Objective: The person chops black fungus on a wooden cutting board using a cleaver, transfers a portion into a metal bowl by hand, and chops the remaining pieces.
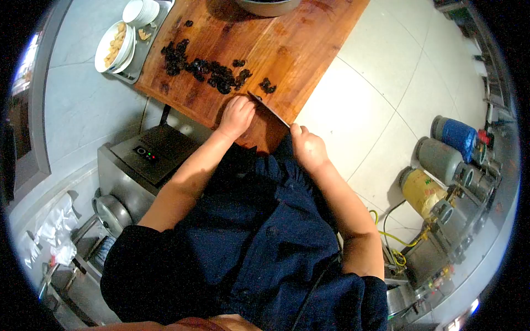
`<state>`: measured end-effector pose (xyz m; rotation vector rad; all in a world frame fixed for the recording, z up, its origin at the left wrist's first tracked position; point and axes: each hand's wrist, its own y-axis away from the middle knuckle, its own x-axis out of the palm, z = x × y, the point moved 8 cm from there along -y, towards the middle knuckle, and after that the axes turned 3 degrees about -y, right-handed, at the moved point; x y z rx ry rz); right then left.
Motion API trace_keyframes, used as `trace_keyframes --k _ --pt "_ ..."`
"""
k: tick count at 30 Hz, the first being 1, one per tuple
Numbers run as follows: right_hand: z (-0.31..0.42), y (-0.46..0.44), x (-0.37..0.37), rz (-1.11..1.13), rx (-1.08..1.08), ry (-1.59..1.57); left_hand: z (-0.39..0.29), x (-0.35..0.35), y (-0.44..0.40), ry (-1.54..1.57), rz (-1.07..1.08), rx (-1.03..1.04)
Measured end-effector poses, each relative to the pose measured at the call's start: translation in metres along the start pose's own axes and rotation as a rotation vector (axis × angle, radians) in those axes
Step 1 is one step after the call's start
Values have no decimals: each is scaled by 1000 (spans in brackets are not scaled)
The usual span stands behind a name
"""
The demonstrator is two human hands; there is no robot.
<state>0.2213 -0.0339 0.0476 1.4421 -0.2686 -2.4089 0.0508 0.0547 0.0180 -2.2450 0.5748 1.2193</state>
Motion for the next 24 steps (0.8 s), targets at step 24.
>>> trace_keyframes --k 24 --pt "-20 -11 -3 -94 78 -136 82 -45 2 -125 -100 -399"
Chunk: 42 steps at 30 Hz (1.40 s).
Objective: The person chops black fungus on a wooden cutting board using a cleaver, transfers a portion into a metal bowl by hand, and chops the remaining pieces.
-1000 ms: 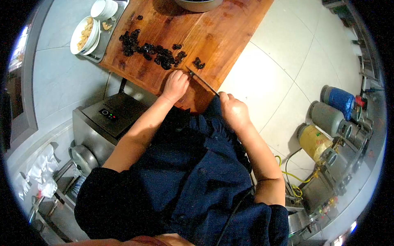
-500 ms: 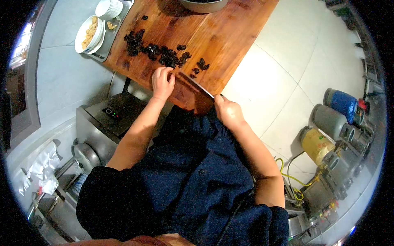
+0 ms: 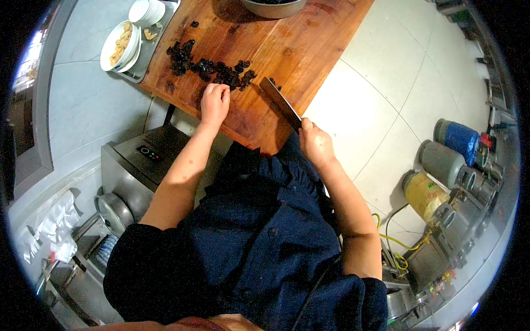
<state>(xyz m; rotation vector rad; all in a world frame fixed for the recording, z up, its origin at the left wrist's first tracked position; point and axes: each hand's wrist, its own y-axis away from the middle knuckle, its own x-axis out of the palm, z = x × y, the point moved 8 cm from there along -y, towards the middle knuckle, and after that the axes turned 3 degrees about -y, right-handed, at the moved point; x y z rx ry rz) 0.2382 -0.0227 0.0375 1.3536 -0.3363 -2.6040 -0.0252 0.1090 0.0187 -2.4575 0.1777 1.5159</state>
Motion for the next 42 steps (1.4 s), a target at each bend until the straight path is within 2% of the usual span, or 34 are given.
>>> trace_keyframes --k 8,10,13,17,23,30,36,39,42 --pt "-4 4 1 -53 23 -60 -71 22 43 200 124 30" --pt "0 5 -2 -95 -46 -57 -78 26 53 230 115 66" --pt "9 10 -7 -95 -98 -8 -68 19 63 297 94 81" --pt "31 17 -19 -8 -135 88 -54 12 55 222 47 62" --pt "25 8 18 105 -87 219 -63 22 45 25 79 155" --pt "19 7 16 53 -98 95 -62 25 46 52 59 169" --pt "29 6 14 99 -78 189 -61 26 47 9 58 183" --pt "28 -2 19 73 -65 160 -60 28 47 44 103 195" --pt "28 -5 14 -44 -89 38 -59 27 47 77 102 207"
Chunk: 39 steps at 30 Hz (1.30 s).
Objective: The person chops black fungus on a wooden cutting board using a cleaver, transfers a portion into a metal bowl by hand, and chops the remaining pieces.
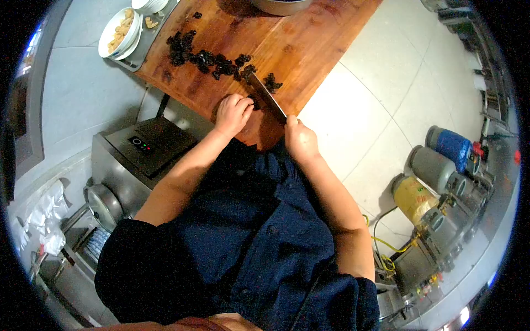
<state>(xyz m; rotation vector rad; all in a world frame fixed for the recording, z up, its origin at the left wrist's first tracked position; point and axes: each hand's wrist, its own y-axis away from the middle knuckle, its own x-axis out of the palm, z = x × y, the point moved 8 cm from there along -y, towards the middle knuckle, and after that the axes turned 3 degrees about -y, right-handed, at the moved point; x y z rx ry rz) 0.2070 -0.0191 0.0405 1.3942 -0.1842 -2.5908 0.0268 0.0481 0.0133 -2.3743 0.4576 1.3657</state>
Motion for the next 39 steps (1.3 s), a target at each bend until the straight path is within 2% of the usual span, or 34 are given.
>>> trace_keyframes --k 5,9,14,18,20,21,22,24,28,31,32,35,37,39 --pt "17 18 -20 113 -13 88 -1 0 0 -61 -12 -1" --pt "13 25 -6 200 6 140 -3 -1 0 -111 86 -4" --pt "10 5 9 107 -14 35 -2 -4 0 32 -7 60" --pt "9 6 6 109 -56 -14 39 -33 -4 181 -221 -250" --pt "-1 19 23 200 -18 -225 55 -46 -10 45 -250 -265" --pt "-1 18 22 209 -35 -219 59 -50 -18 -22 -258 -243" --pt "0 18 19 217 -52 -212 57 -51 -27 -87 -244 -198" --pt "8 15 8 176 -147 9 53 -54 -42 -224 -211 -110" --pt "-19 0 -13 9 33 41 48 -47 -66 -316 -102 15" --pt "-25 -4 -19 -3 52 -26 59 -50 -72 -182 -70 -101" --pt "-25 -4 -19 -10 56 -30 62 -53 -69 -33 -170 -229" --pt "-25 0 -16 -20 84 -45 40 -42 -56 132 -70 -161" --pt "-28 0 -15 -24 111 -56 6 -37 -44 107 -114 51" --pt "-28 -1 -15 -41 92 -76 -1 -11 -32 101 36 -34"
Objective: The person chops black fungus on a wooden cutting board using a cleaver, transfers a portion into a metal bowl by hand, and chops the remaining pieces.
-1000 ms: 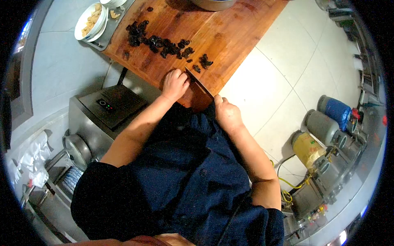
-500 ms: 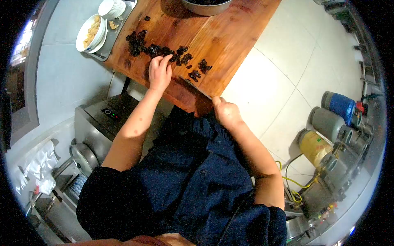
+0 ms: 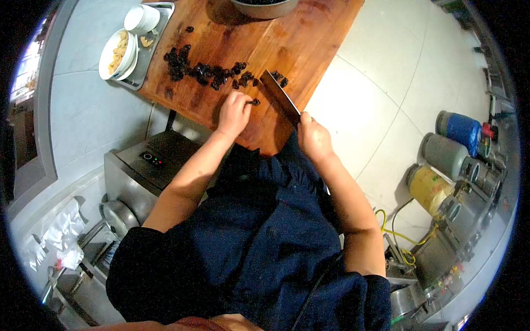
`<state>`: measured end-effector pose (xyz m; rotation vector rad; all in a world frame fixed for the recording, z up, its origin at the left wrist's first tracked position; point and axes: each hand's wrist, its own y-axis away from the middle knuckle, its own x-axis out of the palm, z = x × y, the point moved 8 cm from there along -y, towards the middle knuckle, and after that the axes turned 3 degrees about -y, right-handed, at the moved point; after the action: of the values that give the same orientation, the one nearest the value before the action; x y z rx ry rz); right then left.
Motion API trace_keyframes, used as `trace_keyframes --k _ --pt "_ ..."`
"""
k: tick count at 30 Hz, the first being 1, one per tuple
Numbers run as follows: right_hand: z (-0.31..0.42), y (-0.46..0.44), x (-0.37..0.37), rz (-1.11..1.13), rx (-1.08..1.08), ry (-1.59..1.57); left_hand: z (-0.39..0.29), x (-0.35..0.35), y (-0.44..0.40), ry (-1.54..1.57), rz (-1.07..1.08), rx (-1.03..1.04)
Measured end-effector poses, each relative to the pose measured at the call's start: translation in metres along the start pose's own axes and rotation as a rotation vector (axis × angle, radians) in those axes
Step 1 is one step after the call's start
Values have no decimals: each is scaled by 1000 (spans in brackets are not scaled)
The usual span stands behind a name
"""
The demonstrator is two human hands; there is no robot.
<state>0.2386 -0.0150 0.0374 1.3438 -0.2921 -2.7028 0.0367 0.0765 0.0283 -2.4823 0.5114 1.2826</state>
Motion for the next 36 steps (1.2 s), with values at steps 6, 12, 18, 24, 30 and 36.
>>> trace_keyframes --k 6,12,18,24,30,36 --pt "-1 1 0 22 -16 31 -13 5 24 -37 75 94" --pt "7 12 -4 69 -11 9 -11 -4 32 1 -1 123" --pt "14 24 -6 138 -31 9 16 5 37 42 -47 -33" --pt "19 27 2 132 -119 21 20 -1 39 27 -53 -81" --pt "27 26 -5 178 -87 12 14 -9 41 27 -99 1" --pt "37 27 6 239 -211 -3 29 -23 38 156 -293 -88"
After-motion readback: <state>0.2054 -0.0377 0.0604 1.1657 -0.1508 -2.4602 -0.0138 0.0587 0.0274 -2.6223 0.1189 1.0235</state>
